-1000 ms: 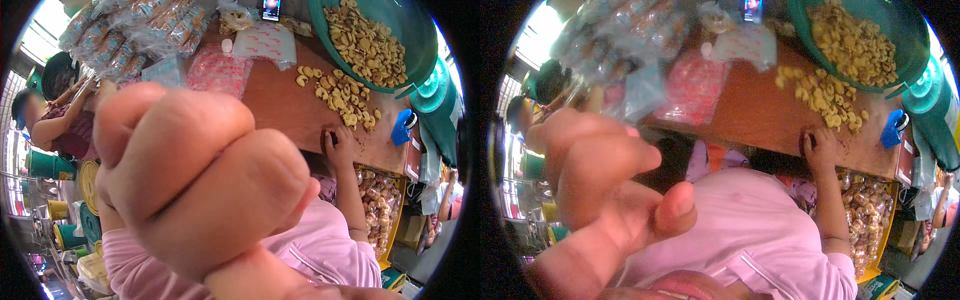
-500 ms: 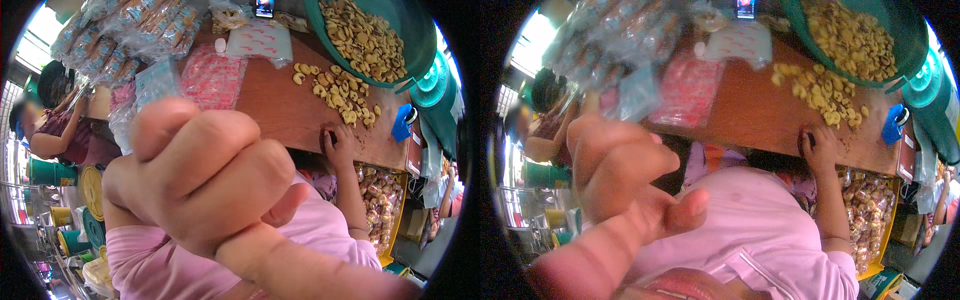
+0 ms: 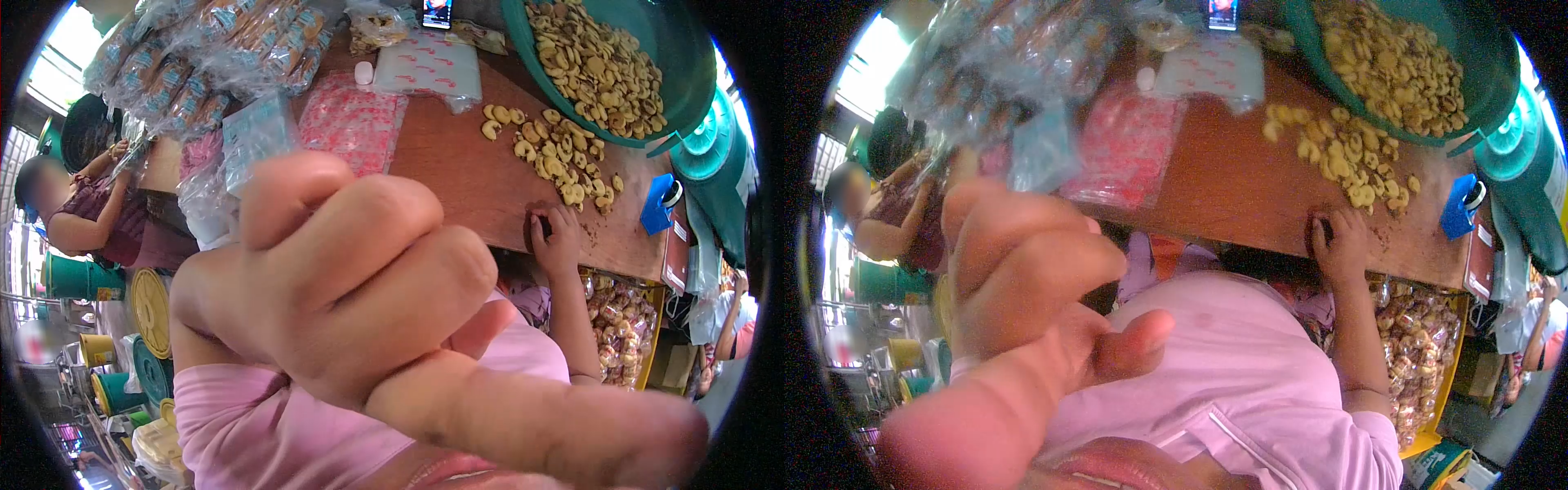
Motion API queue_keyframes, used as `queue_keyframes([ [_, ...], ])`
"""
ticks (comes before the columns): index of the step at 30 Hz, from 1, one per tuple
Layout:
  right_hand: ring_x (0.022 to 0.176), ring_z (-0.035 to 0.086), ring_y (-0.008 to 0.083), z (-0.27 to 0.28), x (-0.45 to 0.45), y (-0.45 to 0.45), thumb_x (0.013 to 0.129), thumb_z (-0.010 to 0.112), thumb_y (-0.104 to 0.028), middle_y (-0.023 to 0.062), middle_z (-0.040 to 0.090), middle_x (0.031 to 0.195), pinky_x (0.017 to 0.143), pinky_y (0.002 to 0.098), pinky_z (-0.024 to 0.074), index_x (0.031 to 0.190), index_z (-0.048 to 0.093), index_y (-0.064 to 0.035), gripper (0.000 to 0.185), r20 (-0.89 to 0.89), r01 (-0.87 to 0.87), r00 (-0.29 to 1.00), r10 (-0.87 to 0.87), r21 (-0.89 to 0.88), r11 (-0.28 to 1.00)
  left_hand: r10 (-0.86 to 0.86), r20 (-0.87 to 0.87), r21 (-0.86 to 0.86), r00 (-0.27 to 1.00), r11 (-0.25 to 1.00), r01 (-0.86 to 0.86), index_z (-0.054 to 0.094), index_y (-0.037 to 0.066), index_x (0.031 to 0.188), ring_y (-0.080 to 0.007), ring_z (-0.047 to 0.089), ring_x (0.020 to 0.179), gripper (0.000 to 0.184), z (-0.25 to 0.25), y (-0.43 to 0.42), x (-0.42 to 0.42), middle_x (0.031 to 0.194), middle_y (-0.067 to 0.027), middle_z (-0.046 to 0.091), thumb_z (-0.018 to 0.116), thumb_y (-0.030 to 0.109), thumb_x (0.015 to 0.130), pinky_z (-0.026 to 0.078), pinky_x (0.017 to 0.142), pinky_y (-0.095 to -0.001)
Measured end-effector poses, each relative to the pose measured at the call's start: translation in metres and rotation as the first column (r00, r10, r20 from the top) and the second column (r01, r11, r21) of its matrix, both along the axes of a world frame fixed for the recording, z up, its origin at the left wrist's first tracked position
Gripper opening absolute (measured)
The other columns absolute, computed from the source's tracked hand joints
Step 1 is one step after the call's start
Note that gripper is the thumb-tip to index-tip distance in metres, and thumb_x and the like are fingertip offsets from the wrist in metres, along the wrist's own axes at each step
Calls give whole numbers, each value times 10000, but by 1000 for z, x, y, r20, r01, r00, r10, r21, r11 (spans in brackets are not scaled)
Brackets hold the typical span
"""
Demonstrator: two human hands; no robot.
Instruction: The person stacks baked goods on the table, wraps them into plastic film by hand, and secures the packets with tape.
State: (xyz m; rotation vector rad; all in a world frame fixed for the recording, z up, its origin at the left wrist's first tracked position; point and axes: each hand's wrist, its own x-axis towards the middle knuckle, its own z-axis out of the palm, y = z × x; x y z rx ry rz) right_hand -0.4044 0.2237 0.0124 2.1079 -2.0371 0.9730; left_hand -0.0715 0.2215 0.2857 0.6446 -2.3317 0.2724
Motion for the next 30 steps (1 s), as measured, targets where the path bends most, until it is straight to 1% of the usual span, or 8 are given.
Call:
queue_keyframes([
  [4, 1005, 601, 420, -8, -4, -1, 901, 681, -205, 173, 674, 992, 871, 509, 475, 960, 698, -64, 154, -32, -14, 999, 14, -16, 1000, -499, -4, 103, 866, 862, 497, 691, 149, 1116, -217, 581, 822, 387, -33, -10, 3, 970, -26, 626, 777, 271, 759, 447, 712, -407],
  [10, 944, 598, 386, -15, -7, 0, 885, 683, -138, 156, 657, 955, 835, 471, 480, 968, 687, -58, 116, -96, 46, 994, -43, 28, 999, -915, -216, 783, 341, 46, 620, 707, 153, 1188, -238, 638, 959, 305, -87, -5, -12, 1052, -30, 660, 674, 314, 931, 471, 776, -417],
  [16, 954, 613, 357, -17, -10, -1, 893, 689, -151, 124, 679, 983, 852, 447, 491, 974, 695, -70, 115, -86, 12, 996, -10, 30, 999, -900, -280, 707, 335, 43, 706, 700, 143, 1155, -236, 633, 962, 294, -86, -17, -19, 1044, -21, 668, 626, 355, 964, 464, 813, -415],
  [19, 969, 623, 337, -15, -11, 1, 896, 687, -152, 105, 695, 1018, 867, 432, 495, 988, 705, -88, 114, -83, 31, 996, -25, 72, 997, -922, -198, 481, 332, 204, 852, 704, 175, 1095, -209, 630, 983, 315, -56, -40, 7, 1020, 17, 671, 559, 435, 993, 453, 817, -400],
  [20, 971, 624, 333, -14, -10, 0, 897, 685, -154, 101, 698, 1026, 871, 429, 495, 991, 708, -94, 114, -91, 26, 996, -20, 70, 997, -860, -279, 85, 427, 421, 903, 710, 166, 1053, -204, 640, 944, 327, -54, -39, 7, 1009, 10, 679, 525, 430, 999, 461, 796, -395],
  [22, 972, 625, 327, -13, -9, 2, 899, 683, -160, 95, 700, 1032, 875, 429, 495, 997, 712, -105, 115, -89, 34, 996, -25, 94, 995, -724, -549, -585, 418, 690, 427, 721, 148, 970, -195, 661, 865, 383, -51, -22, 12, 989, -4, 695, 456, 422, 1011, 476, 754, -385],
  [26, 965, 618, 333, -13, -9, 3, 894, 684, -173, 100, 692, 1038, 873, 439, 493, 985, 706, -101, 118, -69, 49, 997, -43, 91, 995, -674, -223, -681, 705, 625, 382, 535, 150, 1406, -255, 387, 1412, 530, -26, 6, 49, 1538, -108, 476, 454, 518, 1033, 308, 1168, -462],
  [30, 976, 612, 340, -13, -10, 1, 883, 689, -176, 108, 685, 1047, 874, 444, 494, 971, 697, -89, 124, -29, 13, 1000, -12, 21, 1000, -814, -332, -915, 476, 400, 45, 568, 162, 1378, -240, 481, 1342, 490, -10, -8, -4, 1481, -48, 548, 399, 488, 1052, 318, 1161, -449],
])
